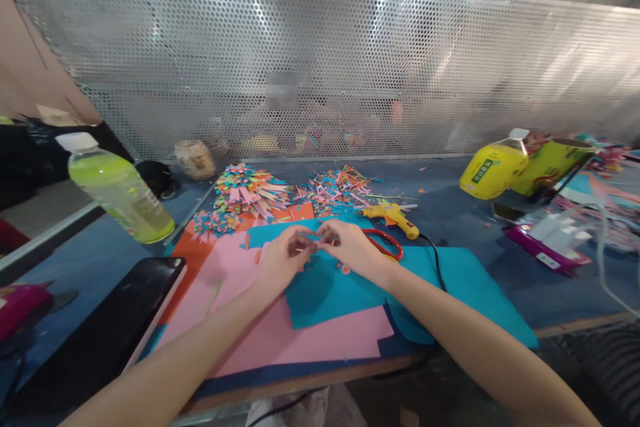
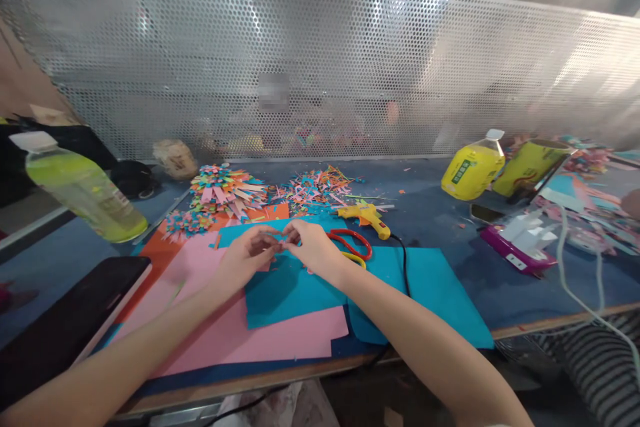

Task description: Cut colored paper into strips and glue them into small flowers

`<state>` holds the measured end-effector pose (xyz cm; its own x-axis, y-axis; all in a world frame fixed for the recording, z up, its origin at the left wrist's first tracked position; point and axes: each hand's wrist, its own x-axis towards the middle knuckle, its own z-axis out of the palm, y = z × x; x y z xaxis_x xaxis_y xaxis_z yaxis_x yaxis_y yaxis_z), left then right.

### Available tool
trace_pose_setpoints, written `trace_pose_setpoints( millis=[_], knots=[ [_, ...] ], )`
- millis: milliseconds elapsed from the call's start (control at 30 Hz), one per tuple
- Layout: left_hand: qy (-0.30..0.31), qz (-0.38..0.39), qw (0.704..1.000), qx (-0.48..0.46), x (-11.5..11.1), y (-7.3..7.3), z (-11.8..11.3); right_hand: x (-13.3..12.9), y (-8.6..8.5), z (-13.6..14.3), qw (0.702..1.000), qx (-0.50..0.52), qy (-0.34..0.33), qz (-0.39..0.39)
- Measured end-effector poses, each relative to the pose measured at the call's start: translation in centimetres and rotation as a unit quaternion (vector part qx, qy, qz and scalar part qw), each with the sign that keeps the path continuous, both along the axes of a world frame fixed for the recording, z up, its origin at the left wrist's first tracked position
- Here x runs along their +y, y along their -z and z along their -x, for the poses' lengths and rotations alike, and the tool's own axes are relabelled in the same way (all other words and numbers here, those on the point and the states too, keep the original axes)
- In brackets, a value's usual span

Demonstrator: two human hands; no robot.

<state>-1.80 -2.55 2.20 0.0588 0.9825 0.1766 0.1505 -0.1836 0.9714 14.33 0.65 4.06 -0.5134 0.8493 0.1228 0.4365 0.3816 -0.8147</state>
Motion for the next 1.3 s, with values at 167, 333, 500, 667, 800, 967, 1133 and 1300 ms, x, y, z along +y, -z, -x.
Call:
trace_pose_setpoints(
  millis=[167,333,500,667,800,967,1133,1300],
  knots=[
    [-0.005,-0.004,1.0,0.006,-0.1,-0.1,0.0,0.0,0.0,0.1,1.0,0.022,-0.005,-0.003],
    [-0.017,-0.024,0.999,0.025,0.1,-0.2,0.2,0.3,0.2,-0.2,0.999,0.027,-0.006,-0.02],
    [-0.042,-0.038,0.996,0.068,0.2,-0.4,0.5,0.8,0.6,-1.0,0.997,-0.045,-0.059,-0.004],
    [-0.048,-0.032,0.997,0.053,0.1,-0.4,0.4,1.0,0.3,-1.2,0.984,-0.14,-0.091,-0.061],
    [-0.041,-0.028,0.998,0.044,0.2,-0.4,0.5,1.0,-0.1,-1.1,0.966,-0.205,-0.082,-0.132],
    [-0.018,-0.021,0.997,0.074,0.1,-0.5,0.6,1.3,-0.4,-1.0,0.941,-0.25,-0.074,-0.217],
    [-0.033,-0.019,0.994,0.1,0.0,-0.7,0.7,2.0,-2.1,-2.9,0.929,-0.26,-0.012,-0.264],
    [-0.05,-0.013,0.994,0.091,0.1,-0.6,0.7,3.6,-2.5,-6.1,0.827,-0.401,0.342,-0.195]
  ],
)
